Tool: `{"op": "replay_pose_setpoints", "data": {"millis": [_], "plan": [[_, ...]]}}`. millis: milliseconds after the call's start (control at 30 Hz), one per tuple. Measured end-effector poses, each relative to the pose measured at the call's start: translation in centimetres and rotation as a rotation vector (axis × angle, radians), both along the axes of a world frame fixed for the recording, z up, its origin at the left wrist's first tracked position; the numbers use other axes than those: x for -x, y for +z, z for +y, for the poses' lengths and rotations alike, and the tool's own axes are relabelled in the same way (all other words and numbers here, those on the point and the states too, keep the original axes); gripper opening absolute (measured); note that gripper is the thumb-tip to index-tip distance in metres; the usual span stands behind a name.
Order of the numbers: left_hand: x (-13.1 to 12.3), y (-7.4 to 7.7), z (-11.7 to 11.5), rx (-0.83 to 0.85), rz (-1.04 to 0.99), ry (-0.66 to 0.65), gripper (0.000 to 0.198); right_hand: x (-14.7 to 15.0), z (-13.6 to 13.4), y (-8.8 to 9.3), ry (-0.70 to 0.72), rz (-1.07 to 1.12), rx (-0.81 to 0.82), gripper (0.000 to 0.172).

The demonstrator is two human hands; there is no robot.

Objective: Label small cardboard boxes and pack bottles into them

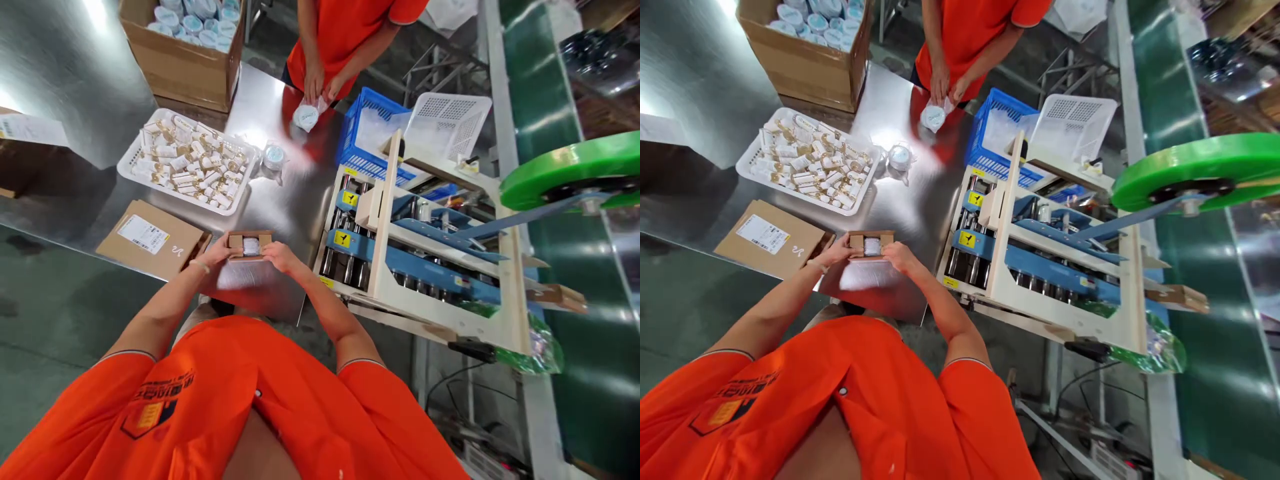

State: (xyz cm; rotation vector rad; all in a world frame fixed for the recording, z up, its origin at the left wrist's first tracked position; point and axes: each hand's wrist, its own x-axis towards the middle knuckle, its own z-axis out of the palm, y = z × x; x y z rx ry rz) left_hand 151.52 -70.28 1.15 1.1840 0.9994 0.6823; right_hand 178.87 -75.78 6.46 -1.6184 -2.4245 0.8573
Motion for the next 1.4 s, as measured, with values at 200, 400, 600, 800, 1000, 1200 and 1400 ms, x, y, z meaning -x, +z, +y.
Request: {"op": "replay_pose_setpoints", "data": {"millis": [200, 400, 600, 800, 1000, 1200, 1400], "plan": [[0.2, 1.1, 3.2, -0.019, 0.131, -0.159, 0.088, 0.6, 2.3, -0.2, -0.275, -0.213, -0.267, 0.068], [-0.4, 3.5, 0.0, -0.571, 0.852, -0.366, 0.119, -0.9, 0.2, -2.7, -0.1, -0.209, -0.23, 0.049], [-6.0, 4.1, 0.3, -0.674, 1.097, -0.372, 0.118, -4.5, -3.4, -8.5, -0.811, -0.163, -0.228, 0.055], [-21.0, 3.4, 11.1, -0.696, 0.872, -0.367, 0.122, -5.5, -4.7, -10.6, -0.925, -0.253, -0.006, 0.055], [-39.4, 2.8, 14.1, -0.678, 0.63, -0.502, 0.133, -5.9, -5.4, -11.8, -0.883, -0.218, -0.024, 0.054], [-43.9, 1.9, 6.6, -0.662, 0.265, -0.662, 0.133, -6.6, -5.3, -12.2, -0.871, -0.204, -0.141, 0.041], [-22.1, 1.9, 0.8, -0.7, 0.235, -0.345, 0.076, -7.5, -6.1, -11.8, -0.905, -0.131, -0.311, 0.039]]}}
